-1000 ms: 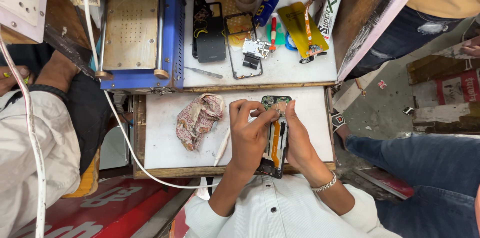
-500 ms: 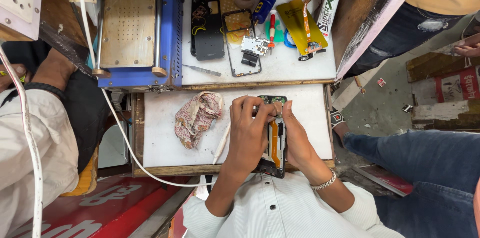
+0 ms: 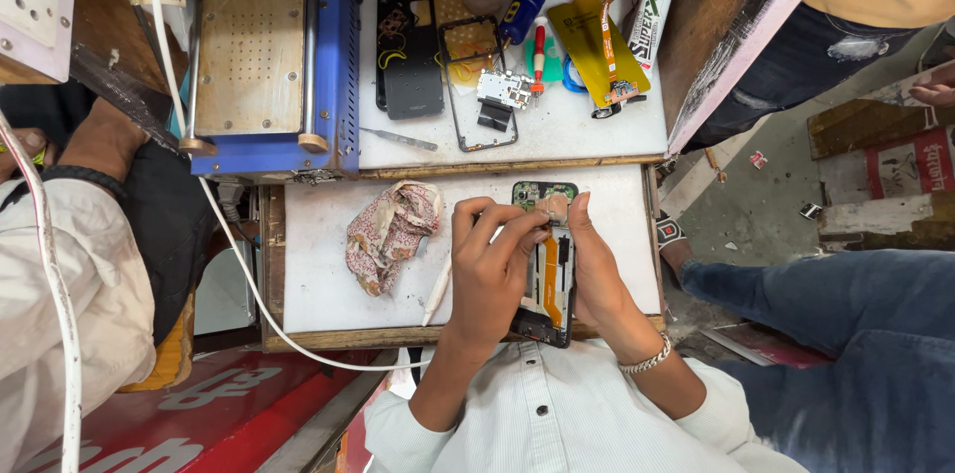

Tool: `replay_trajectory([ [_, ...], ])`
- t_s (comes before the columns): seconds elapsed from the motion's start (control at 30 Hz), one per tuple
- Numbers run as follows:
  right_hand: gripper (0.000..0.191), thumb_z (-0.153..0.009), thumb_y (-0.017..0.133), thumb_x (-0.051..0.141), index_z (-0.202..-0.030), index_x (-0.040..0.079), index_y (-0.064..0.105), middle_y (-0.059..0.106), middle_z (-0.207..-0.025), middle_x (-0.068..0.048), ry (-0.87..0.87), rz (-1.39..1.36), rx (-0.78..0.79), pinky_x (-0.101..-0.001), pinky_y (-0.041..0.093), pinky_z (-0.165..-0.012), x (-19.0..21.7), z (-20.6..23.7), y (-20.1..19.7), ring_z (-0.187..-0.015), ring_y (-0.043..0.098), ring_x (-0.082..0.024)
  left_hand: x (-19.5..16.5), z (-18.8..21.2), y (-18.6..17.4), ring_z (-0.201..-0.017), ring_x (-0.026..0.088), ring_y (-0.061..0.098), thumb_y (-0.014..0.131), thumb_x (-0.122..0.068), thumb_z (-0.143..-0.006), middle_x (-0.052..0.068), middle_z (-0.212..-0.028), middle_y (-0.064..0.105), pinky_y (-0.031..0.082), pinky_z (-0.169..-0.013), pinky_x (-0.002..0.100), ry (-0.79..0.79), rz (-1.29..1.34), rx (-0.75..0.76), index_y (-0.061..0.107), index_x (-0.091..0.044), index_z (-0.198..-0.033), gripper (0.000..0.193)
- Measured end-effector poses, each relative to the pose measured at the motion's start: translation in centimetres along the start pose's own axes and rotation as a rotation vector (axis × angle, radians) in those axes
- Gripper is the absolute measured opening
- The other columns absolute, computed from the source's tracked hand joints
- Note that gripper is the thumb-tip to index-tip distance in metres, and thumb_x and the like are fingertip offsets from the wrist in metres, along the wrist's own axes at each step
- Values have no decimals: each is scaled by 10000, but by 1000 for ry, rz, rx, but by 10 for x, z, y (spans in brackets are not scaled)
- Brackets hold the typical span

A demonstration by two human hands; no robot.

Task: The person removes the back cover of a smartphone, disconnects the battery, and uses a screwdriver to unscrew components on the motherboard. The person then places the phone on the workbench and continues to unscrew parts of the motherboard.

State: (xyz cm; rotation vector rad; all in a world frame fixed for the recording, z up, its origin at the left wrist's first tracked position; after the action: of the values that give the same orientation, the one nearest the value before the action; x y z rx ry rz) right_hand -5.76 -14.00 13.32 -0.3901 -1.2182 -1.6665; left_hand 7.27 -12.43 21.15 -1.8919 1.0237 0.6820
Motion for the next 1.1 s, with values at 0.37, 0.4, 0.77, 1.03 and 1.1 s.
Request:
replay_trajectory([
  [0.37, 436, -951, 547, 252, -1256, -51, 626, 721, -1141, -152, 24, -116, 68, -337, 600, -916, 18, 5, 9, -1017, 723, -198, -10, 6, -4, -1033, 293, 545, 786, 1, -846, 59, -1015, 661, 501, -875, 424, 37, -26, -54, 746, -54, -1042, 208],
  [0.4, 404, -965, 556, 218, -1261, -54, 598, 706, -1148, -168, 15, -147, 67, -372, 599, -912, 20, 5, 9, -1016, 712, -221, -12, 8, -5, -1034, 299, 538, 783, 3, -835, 70, -1034, 653, 494, -881, 433, 58, -28, -62, 746, -55, -1050, 226],
  [0.77, 470, -869, 514, 114, -1291, -92, 525, 682, -1155, -287, 36, -55, -45, -565, 574, -927, 37, -3, -14, -1040, 712, -450, 65, 42, -45, -1014, 326, 621, 720, -1, -857, 135, -1048, 642, 492, -884, 436, -390, -259, -11, 713, -18, -1088, 231],
  [1.03, 552, -819, 482, 63, -1342, -114, 489, 615, -1279, -257, -159, -120, -103, -643, 532, -1035, 48, 3, -43, -1220, 628, -447, 79, 71, -33, -979, 326, 641, 707, -13, -905, 112, -1025, 653, 502, -840, 440, -487, -422, 13, 719, -37, -1100, 197],
  [1.1, 548, -830, 488, 59, -1351, -112, 489, 612, -1285, -255, -165, -119, -122, -653, 524, -1048, 50, 3, -49, -1225, 625, -440, 79, 78, -38, -977, 328, 637, 717, -30, -904, 118, -1025, 651, 504, -841, 437, -476, -426, -27, 713, -27, -1088, 184],
])
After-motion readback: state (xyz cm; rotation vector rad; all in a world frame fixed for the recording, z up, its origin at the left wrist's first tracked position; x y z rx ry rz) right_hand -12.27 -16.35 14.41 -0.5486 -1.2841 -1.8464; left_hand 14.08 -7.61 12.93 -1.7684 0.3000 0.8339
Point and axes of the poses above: each hand's wrist, its own z-axis away from the middle knuckle, its own y-axis out of the palm, x = y × z, the point moved 5 cm from there along -z, towards the middle knuckle
